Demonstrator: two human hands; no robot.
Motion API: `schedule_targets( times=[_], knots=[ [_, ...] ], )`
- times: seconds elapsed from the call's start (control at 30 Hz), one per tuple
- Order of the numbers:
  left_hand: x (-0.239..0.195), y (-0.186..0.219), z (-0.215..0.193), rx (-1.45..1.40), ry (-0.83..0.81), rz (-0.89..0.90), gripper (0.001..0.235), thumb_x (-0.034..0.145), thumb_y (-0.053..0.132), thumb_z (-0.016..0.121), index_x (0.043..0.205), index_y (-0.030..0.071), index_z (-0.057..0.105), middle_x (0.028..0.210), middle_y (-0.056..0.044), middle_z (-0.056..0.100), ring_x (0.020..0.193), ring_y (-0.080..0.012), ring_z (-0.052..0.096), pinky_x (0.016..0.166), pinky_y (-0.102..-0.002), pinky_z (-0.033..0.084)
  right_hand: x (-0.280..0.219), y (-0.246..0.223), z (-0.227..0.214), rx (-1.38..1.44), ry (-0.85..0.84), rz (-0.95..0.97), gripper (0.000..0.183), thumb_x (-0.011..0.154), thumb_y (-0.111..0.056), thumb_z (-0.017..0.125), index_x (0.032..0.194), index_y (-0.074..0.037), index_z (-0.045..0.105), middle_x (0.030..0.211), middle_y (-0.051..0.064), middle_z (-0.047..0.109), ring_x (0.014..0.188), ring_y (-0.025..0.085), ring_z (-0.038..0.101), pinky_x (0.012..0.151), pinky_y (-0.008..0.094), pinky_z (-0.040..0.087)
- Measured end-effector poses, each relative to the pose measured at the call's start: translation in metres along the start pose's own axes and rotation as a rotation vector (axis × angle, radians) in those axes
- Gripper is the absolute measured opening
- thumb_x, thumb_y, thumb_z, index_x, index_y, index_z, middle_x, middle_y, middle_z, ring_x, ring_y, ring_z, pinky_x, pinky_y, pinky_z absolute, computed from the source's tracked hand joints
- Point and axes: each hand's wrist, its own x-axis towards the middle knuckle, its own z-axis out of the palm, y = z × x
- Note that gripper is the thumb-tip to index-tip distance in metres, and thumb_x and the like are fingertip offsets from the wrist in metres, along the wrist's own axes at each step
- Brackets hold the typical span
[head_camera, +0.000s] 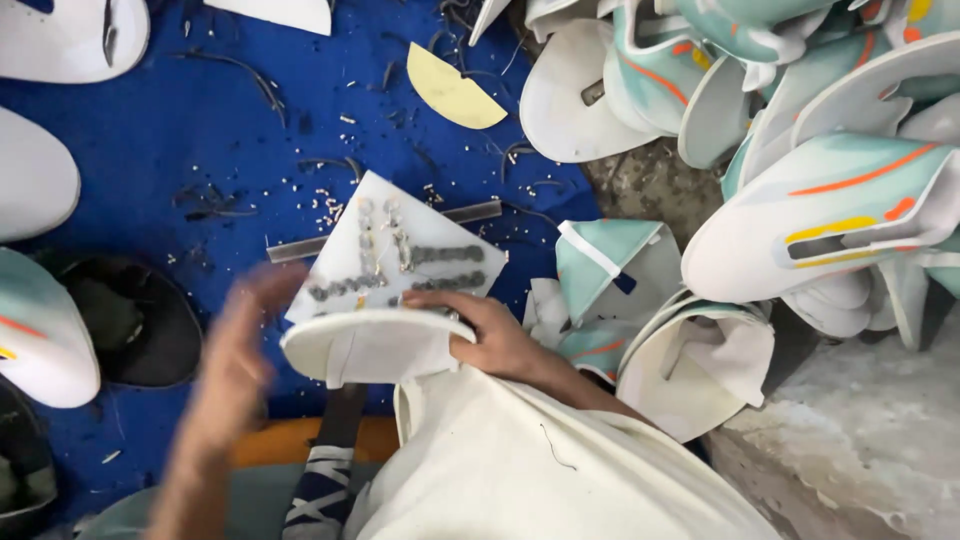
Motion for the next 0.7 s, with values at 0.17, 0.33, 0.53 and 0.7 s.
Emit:
schedule_targets(
  times=[0.17,0.33,0.53,0.7],
  knots=[
    [-0.061,-0.009,0.031,0.276,0.140,-0.261,0.050,0.085,0.018,0.077,0.129,-0.001,0.062,0.123,-0.014,0.071,0.111,-0.0232,0.068,0.096,-0.038,0.051,0.000,-0.011,0.009,-0.053,0.003,-0.057,0.062,0.082,0.010,0.055,0.141,-0.008,0.061,0.148,0.012,0.064,0.141,0.026,0.059,0.119,0.037,0.044],
    [-0.038,0.024,0.026,0.454,0.280,0.089,0.021,0.094,0.000,0.072,0.115,0.002,0.071,0.117,-0.013,0.075,0.110,-0.0261,0.074,0.094,-0.033,0.056,0.015,-0.066,0.008,-0.386,0.076,-0.191,0.063,0.080,0.011,0.060,0.139,-0.009,0.061,0.144,0.012,0.064,0.135,0.026,0.062,0.114,0.037,0.050],
    [-0.042,-0.012,0.029,0.420,0.152,-0.103,0.031,0.084,0.001,0.074,0.114,0.007,0.071,0.114,-0.014,0.074,0.101,-0.0281,0.074,0.081,-0.034,0.059,0.021,-0.027,0.007,-0.626,0.103,-0.078,0.055,0.081,0.001,0.071,0.133,-0.015,0.065,0.141,0.007,0.067,0.121,0.025,0.067,0.096,0.034,0.057],
    [-0.003,-0.021,0.015,0.499,0.159,-0.060,0.029,0.088,0.004,0.071,0.116,0.008,0.074,0.112,-0.014,0.075,0.097,-0.0288,0.075,0.081,-0.036,0.059,0.052,-0.013,-0.030,-0.637,0.146,-0.260,0.056,0.080,0.000,0.071,0.134,-0.012,0.065,0.135,0.012,0.068,0.122,0.030,0.069,0.103,0.036,0.054]
  ],
)
